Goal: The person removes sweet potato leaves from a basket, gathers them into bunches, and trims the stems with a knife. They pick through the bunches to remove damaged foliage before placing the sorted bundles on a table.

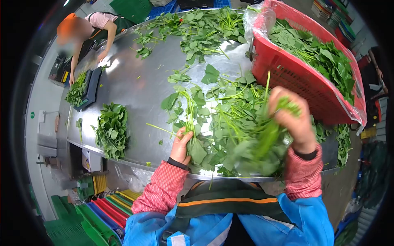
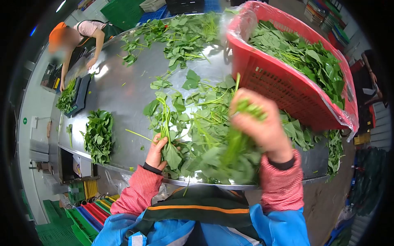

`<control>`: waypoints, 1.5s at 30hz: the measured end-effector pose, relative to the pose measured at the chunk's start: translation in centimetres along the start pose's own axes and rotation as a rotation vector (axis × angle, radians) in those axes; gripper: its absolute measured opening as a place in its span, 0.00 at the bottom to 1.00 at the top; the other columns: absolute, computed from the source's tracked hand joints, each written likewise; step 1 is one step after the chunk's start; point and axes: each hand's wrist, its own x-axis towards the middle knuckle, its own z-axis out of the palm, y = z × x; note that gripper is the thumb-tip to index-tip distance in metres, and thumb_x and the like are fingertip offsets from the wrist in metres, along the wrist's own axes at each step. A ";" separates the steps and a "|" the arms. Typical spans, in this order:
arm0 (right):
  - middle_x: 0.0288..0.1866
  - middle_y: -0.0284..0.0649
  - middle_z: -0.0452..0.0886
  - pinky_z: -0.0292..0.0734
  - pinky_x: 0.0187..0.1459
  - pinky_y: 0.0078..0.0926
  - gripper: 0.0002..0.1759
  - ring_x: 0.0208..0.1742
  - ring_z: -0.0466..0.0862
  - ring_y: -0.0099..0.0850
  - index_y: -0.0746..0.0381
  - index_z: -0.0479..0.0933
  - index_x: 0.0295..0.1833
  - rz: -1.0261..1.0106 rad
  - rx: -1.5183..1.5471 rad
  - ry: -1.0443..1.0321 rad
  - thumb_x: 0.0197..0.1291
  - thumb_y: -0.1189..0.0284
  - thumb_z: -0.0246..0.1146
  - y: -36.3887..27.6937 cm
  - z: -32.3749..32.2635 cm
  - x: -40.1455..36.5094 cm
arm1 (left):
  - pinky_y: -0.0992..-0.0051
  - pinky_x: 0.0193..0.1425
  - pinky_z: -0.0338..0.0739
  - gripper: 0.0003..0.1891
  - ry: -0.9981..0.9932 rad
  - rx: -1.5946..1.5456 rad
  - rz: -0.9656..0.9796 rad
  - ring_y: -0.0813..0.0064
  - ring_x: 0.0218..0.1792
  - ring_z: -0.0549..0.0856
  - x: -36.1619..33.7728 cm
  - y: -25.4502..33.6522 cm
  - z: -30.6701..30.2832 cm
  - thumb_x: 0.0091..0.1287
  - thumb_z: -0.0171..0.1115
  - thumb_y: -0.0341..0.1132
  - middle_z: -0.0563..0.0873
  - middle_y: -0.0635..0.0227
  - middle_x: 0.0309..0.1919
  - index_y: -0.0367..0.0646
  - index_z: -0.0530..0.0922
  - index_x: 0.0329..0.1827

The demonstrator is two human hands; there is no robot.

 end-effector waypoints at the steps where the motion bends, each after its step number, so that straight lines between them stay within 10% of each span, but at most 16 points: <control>1: 0.29 0.27 0.74 0.69 0.35 0.19 0.10 0.33 0.72 0.17 0.64 0.74 0.37 0.099 -0.131 0.118 0.62 0.70 0.66 0.8 -1.4 0.5 | 0.64 0.44 0.86 0.12 0.014 0.067 0.035 0.67 0.40 0.86 0.0 0.4 0.0 0.69 0.57 0.27 0.83 0.66 0.41 0.44 0.70 0.53; 4: 0.29 0.29 0.75 0.71 0.36 0.22 0.05 0.32 0.74 0.20 0.64 0.76 0.41 0.174 -0.514 0.184 0.64 0.73 0.62 5.2 -3.3 0.8 | 0.65 0.45 0.86 0.11 0.036 0.136 0.104 0.68 0.40 0.86 0.0 1.0 0.4 0.69 0.57 0.27 0.83 0.67 0.41 0.44 0.70 0.53; 13: 0.31 0.28 0.78 0.76 0.35 0.18 0.25 0.31 0.78 0.18 0.65 0.74 0.63 0.399 0.126 0.063 0.61 0.71 0.68 8.5 2.7 2.4 | 0.78 0.57 0.70 0.10 -0.123 0.618 0.254 0.81 0.48 0.76 -1.4 0.6 2.5 0.64 0.66 0.26 0.80 0.74 0.45 0.41 0.77 0.46; 16: 0.30 0.29 0.79 0.73 0.32 0.16 0.13 0.28 0.76 0.17 0.64 0.80 0.48 0.400 0.093 0.041 0.60 0.71 0.70 10.3 4.1 2.6 | 0.76 0.58 0.69 0.11 -0.238 0.853 0.424 0.79 0.48 0.77 -1.1 0.0 2.5 0.62 0.66 0.25 0.79 0.74 0.44 0.41 0.77 0.46; 21: 0.28 0.30 0.80 0.74 0.32 0.17 0.08 0.28 0.78 0.18 0.65 0.79 0.39 0.346 -0.095 0.079 0.61 0.72 0.69 7.2 2.3 1.0 | 0.68 0.72 0.61 0.37 -0.122 0.661 0.112 0.65 0.69 0.68 -0.6 1.3 -1.0 0.59 0.72 0.40 0.73 0.59 0.65 0.43 0.65 0.71; 24: 0.27 0.31 0.81 0.75 0.31 0.19 0.07 0.27 0.79 0.18 0.66 0.79 0.37 0.412 -0.062 0.070 0.61 0.73 0.67 5.7 1.1 0.4 | 0.61 0.71 0.64 0.42 0.336 1.682 0.031 0.58 0.68 0.70 -1.4 5.1 -0.1 0.59 0.73 0.42 0.70 0.50 0.68 0.42 0.61 0.74; 27: 0.27 0.31 0.81 0.74 0.30 0.19 0.08 0.26 0.79 0.18 0.66 0.79 0.36 0.478 -0.152 0.027 0.62 0.72 0.67 7.3 1.8 0.0 | 0.61 0.66 0.71 0.39 0.325 1.771 0.992 0.58 0.59 0.78 -1.5 6.3 2.6 0.58 0.74 0.42 0.78 0.48 0.60 0.42 0.66 0.71; 32: 0.28 0.36 0.82 0.75 0.33 0.23 0.11 0.28 0.79 0.20 0.68 0.80 0.39 0.470 -0.099 -0.041 0.60 0.69 0.68 8.3 4.5 -0.3 | 0.78 0.52 0.76 0.20 -0.464 0.693 0.051 0.80 0.45 0.83 -0.3 1.9 7.8 0.67 0.67 0.34 0.87 0.67 0.43 0.36 0.78 0.60; 41: 0.32 0.53 0.82 0.79 0.36 0.45 0.10 0.35 0.84 0.50 0.66 0.77 0.36 0.115 -0.986 -0.250 0.50 0.72 0.65 6.6 3.9 -2.2 | 0.83 0.43 0.77 0.07 -0.471 0.728 -0.098 0.88 0.35 0.81 -0.3 2.1 6.8 0.68 0.65 0.31 0.85 0.75 0.33 0.37 0.82 0.42; 45: 0.26 0.49 0.80 0.79 0.29 0.40 0.05 0.30 0.84 0.46 0.63 0.72 0.30 0.019 -1.362 0.023 0.47 0.77 0.62 7.7 2.5 -2.6 | 0.83 0.40 0.78 0.07 -0.387 0.720 -0.113 0.87 0.33 0.81 -1.3 3.1 6.1 0.70 0.64 0.33 0.85 0.75 0.31 0.38 0.82 0.41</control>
